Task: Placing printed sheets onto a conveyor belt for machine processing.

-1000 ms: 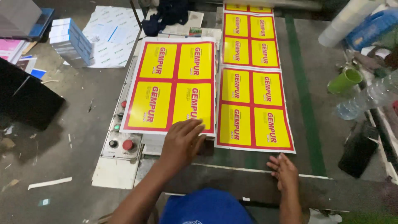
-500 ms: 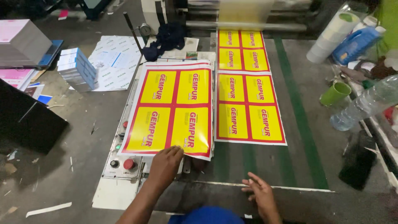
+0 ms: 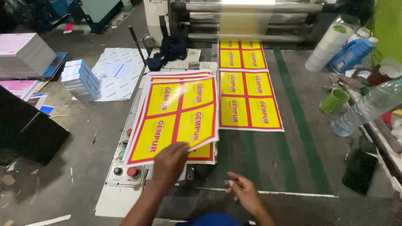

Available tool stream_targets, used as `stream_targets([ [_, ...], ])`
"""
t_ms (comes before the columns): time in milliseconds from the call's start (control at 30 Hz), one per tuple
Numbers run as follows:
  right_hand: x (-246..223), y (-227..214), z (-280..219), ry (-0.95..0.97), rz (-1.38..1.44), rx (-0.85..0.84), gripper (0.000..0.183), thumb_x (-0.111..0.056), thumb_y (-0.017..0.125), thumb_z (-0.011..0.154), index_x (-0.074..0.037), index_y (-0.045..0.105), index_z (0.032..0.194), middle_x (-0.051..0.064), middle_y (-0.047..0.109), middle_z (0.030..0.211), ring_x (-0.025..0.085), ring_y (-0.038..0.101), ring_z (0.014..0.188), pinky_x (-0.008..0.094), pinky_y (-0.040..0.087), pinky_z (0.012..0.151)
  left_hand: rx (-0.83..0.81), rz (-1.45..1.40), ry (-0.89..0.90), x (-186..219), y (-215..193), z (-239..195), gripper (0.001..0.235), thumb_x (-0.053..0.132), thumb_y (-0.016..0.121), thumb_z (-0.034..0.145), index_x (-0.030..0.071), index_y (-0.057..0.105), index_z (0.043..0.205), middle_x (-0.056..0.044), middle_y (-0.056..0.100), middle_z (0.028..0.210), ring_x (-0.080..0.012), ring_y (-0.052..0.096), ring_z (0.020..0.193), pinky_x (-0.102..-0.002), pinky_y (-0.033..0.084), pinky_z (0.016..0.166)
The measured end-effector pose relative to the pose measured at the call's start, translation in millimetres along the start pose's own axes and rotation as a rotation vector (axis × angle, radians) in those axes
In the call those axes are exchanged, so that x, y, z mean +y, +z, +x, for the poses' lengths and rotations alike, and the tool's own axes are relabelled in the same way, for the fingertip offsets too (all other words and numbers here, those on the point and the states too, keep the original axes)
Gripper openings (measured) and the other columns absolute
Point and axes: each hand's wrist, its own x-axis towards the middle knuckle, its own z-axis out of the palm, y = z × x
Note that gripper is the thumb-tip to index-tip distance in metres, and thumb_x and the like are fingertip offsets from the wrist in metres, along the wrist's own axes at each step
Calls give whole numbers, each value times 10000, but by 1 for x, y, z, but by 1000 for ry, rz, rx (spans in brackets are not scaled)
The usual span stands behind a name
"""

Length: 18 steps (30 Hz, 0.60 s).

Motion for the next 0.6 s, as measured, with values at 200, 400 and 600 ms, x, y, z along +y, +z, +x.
stream_targets([
  [200,-33,31,-12,-88,263,-83,471,-249,611,963,-96,548,1405,102,753,1113,153,723,845,290,551,606,-135,56,351,34,79,-42,474,214,703,803,-9,643,1217,-204,667,1276,-375,639,1201,-499,483,1024],
  [400,-3,8,-16,-82,361,201,320,-192,637,966,-33,657,1243,93,766,929,161,703,725,292,490,541,-306,-25,401,56,94,-49,481,263,708,825,4,647,1225,-206,651,1334,-369,576,1299,-571,370,1098],
  [600,14,-40,-40,-36,440,481,276,-135,611,973,-42,632,1231,106,778,958,200,735,729,298,495,521,-243,122,311,8,99,-50,337,234,680,928,58,680,1216,-140,654,1358,-309,576,1314,-534,388,1122],
])
